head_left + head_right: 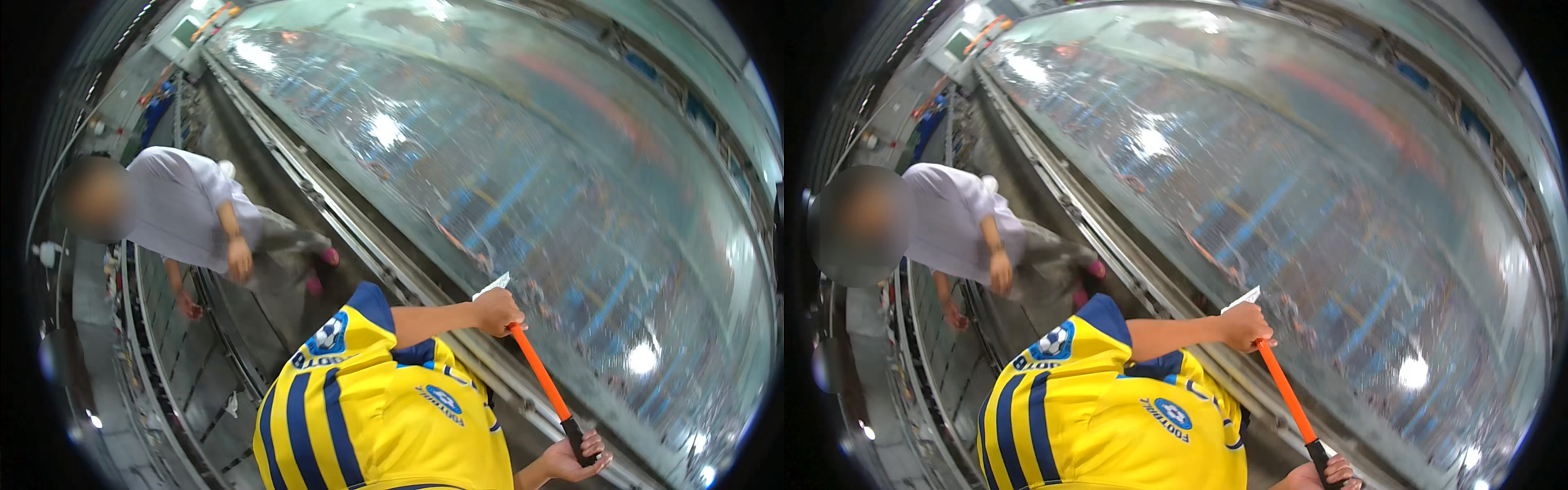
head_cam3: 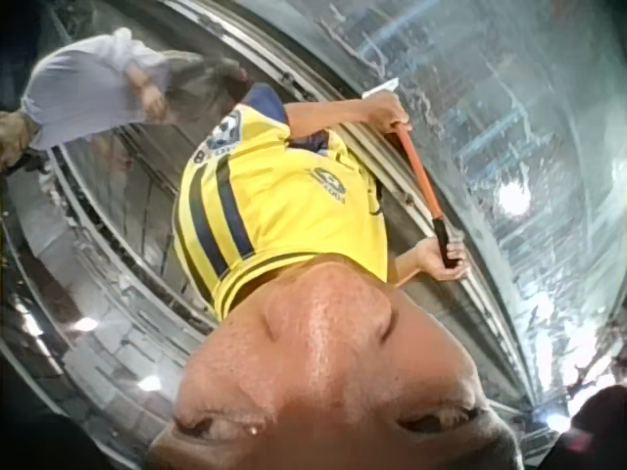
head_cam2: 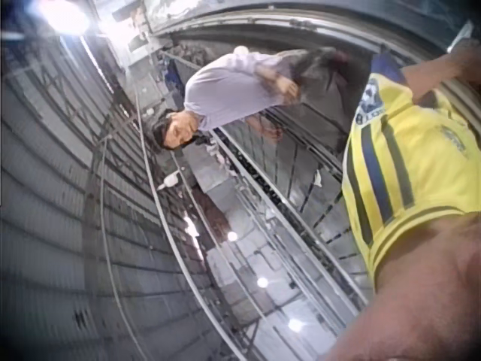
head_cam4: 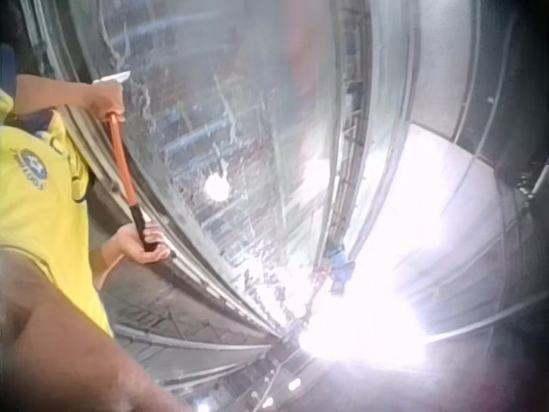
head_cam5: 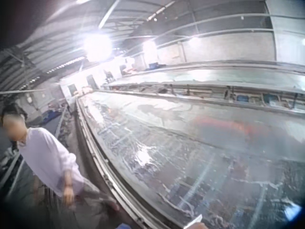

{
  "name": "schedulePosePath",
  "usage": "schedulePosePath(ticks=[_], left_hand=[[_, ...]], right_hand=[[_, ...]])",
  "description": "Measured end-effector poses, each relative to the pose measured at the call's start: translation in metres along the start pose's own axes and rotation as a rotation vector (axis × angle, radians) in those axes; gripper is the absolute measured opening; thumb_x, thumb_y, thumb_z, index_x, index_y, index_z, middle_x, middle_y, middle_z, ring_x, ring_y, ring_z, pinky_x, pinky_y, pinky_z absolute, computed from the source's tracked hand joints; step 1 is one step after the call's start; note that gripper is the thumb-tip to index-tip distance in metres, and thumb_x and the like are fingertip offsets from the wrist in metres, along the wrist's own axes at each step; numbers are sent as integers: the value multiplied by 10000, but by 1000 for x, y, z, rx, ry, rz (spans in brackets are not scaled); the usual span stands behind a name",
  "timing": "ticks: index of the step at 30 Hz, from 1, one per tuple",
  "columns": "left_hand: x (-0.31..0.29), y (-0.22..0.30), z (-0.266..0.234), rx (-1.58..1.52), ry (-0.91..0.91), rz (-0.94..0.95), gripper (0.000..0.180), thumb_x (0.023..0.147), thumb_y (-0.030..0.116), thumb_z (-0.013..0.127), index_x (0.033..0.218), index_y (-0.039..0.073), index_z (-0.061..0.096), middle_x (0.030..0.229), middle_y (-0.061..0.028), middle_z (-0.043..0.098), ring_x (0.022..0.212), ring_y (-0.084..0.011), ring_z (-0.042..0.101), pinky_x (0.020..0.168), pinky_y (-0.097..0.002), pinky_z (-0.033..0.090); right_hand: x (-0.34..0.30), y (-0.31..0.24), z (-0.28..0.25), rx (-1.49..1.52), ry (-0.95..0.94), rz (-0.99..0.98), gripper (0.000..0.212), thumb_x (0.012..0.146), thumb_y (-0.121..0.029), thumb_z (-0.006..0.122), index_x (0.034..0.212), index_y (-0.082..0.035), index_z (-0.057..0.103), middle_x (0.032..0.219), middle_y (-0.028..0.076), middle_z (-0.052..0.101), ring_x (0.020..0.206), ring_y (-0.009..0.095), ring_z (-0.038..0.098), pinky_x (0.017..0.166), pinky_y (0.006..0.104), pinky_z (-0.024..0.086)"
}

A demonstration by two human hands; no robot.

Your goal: The person uses a long-handled scraper to remove debris and residue from the surface of large rectangular tanks filled with water. The person moves along the walkway between the tanks, repeatedly scraping the surface and occasionally pausing to look around.

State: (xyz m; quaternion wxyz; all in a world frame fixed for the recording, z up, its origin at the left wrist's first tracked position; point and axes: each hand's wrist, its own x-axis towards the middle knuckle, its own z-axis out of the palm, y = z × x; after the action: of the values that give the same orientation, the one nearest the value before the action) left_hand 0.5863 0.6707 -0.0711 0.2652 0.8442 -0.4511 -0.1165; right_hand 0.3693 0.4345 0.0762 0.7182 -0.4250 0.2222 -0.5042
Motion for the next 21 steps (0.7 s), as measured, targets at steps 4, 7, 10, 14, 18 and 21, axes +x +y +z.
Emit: schedulePosePath(ticks=[4, 7, 10, 14, 18, 21], left_hand=[[0, -80, -99, 115, 323, -48, 243, 887, 346, 713, 831, 115, 663, 1051, -115, 703, 1155, -325, 604, 963, -477, 452], [-28, -137, -149, 266, 632, -115, 455, 839, 305, 754, 1228, 98, 641, 1432, -190, 504, 1415, -389, 380, 1153, -477, 329], [-106, -207, -161, 162, 666, -442, 639, 912, 351, 688, 1470, 114, 487, 1560, -260, 339, 1498, -431, 252, 1225, -518, 232], [-187, -291, -104, 306, 398, -742, 723, 1019, 550, 451, 1598, 143, 300, 1651, -275, 132, 1530, -484, 95, 1241, -583, 73], [-133, -244, -100, 294, 400, -849, 718, 1015, 531, 466, 1600, 145, 306, 1677, -244, 102, 1540, -487, 53, 1224, -627, 39], [-86, -203, -62, 229, 233, -392, 657, 1022, 516, 457, 1565, 155, 379, 1679, -211, 161, 1549, -451, 84, 1236, -607, 40]], right_hand=[[-44, 111, 76, -10, -80, 553, 339, 1035, -445, 553, 1031, -112, 614, 1101, 115, 693, 1081, 322, 675, 970, 456, 541], [-61, 157, 153, -25, 16, 577, 372, 1043, -421, 553, 987, -56, 593, 1112, 160, 678, 1069, 368, 696, 909, 404, 631], [-26, 182, 157, 102, -19, 367, 456, 1050, -425, 528, 966, 21, 559, 1139, 192, 654, 1206, 407, 630, 951, 362, 630], [-15, 162, 161, -139, -188, 73, 443, 1096, -391, 412, 1049, 21, 569, 1389, 263, 554, 1347, 397, 521, 1091, 466, 516], [-28, 149, 168, -560, -430, -86, 458, 1106, -386, 406, 1127, 38, 578, 1485, 266, 491, 1387, 359, 482, 1098, 464, 466], [-39, 164, 165, -668, -621, -180, 446, 1105, -350, 434, 1211, 63, 564, 1518, 256, 469, 1357, 332, 509, 1057, 428, 466]])
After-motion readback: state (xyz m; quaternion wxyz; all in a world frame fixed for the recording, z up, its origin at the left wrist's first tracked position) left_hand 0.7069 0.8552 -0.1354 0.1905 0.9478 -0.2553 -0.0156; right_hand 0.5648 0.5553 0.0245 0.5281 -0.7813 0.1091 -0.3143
